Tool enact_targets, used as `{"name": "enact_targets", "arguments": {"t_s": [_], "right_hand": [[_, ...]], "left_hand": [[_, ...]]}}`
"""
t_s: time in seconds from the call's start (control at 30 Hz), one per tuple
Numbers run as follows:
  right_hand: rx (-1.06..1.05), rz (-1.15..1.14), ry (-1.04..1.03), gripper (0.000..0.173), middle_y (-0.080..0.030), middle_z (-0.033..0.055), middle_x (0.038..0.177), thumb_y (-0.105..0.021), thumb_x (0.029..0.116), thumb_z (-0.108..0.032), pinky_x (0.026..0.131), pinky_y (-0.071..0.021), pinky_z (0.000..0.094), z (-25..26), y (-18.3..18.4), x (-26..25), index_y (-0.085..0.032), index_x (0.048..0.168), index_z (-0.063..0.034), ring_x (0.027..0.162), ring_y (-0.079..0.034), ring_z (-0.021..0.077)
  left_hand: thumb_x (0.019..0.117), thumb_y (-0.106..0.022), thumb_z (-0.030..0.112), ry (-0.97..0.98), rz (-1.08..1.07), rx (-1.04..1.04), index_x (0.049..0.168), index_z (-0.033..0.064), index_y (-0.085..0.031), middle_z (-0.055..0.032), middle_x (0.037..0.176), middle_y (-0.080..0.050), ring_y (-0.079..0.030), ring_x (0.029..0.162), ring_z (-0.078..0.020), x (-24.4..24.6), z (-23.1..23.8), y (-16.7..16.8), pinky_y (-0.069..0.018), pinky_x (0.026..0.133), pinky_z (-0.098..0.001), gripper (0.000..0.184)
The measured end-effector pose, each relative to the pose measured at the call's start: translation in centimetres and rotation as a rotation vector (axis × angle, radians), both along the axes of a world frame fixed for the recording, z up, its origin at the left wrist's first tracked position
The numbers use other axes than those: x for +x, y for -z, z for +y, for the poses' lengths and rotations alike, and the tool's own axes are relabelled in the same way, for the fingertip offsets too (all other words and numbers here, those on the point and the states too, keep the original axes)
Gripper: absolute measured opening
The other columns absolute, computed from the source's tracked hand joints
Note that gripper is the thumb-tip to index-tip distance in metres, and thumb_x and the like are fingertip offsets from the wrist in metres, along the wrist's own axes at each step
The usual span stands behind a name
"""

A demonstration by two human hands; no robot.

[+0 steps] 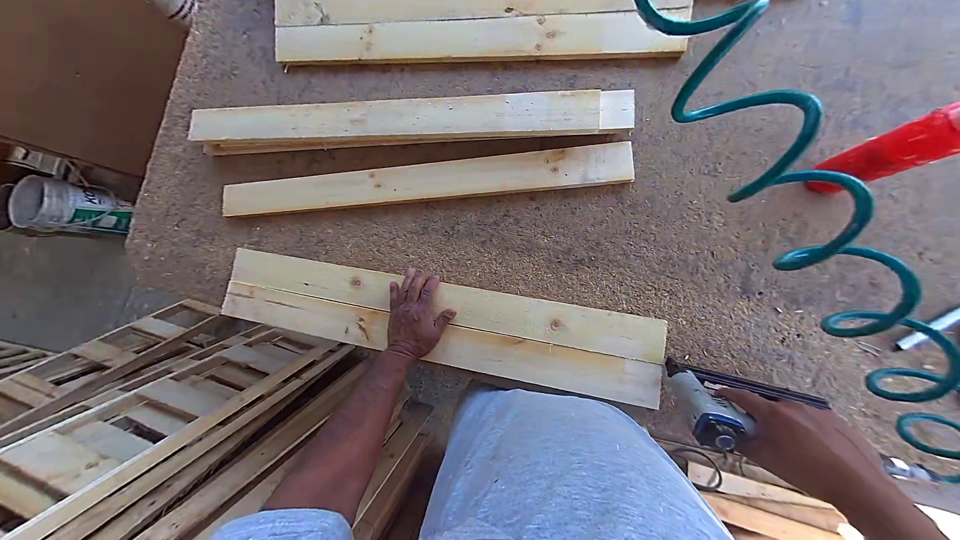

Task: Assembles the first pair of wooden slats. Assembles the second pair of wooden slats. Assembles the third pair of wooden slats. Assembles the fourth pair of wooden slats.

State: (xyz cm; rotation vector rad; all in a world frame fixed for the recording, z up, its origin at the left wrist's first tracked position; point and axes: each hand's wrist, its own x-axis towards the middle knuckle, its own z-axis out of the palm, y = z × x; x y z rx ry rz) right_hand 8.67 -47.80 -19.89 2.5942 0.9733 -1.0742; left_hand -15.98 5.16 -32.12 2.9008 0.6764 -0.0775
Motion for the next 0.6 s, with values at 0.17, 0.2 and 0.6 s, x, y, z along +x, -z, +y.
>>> {"name": "enact_targets", "arguments": {"t_s": [0.17, 0.2, 0.6], "right_hand": [[0.079, -0.068, 0.072, 0.054, -0.074, 0.0148, 0.078, -0.082, 0.0736, -0.043, 0.057, -0.0525, 0.0655, -0.8, -0.9, -0.6, -0.072, 0.125, -0.0290, 0.071, -0.072, 0.0418], [0.085, -0.064, 0.096, 0.055, -0.075, 0.0165, 0.081, -0.083, 0.0750, -0.042, 0.059, -0.0524, 0.0669, -0.4, -1.2, -0.3, -0.072, 0.127, -0.0289, 0.073, -0.072, 0.0431], [0.351, -0.427, 0.243, 0.071, -0.071, 0.0262, 0.088, -0.088, 0.0825, -0.033, 0.070, -0.0527, 0.0700, 7.1, 4.6, 9.1, -0.055, 0.143, -0.0135, 0.083, -0.070, 0.0511]], "left_hand": [[0.1011, -0.030, 0.069, -0.040, -0.030, 0.053, 0.144, 0.0188, -0.058, -0.0056, 0.152, -0.054, -0.037, 0.151, -0.0279, 0.3, -0.5, 0.7, -0.0199, 0.124, -0.0586, 0.072], [0.1010, -0.030, 0.069, -0.045, -0.022, 0.059, 0.144, 0.0192, -0.058, -0.0052, 0.152, -0.054, -0.037, 0.151, -0.0272, 0.4, -0.5, 0.7, -0.0199, 0.125, -0.0581, 0.072], [0.1043, -0.034, 0.060, -0.169, -0.046, -0.030, 0.156, 0.0080, -0.044, -0.0177, 0.169, -0.025, -0.021, 0.157, -0.0355, -1.0, -3.9, 0.2, -0.0197, 0.126, -0.0583, 0.074]]}}
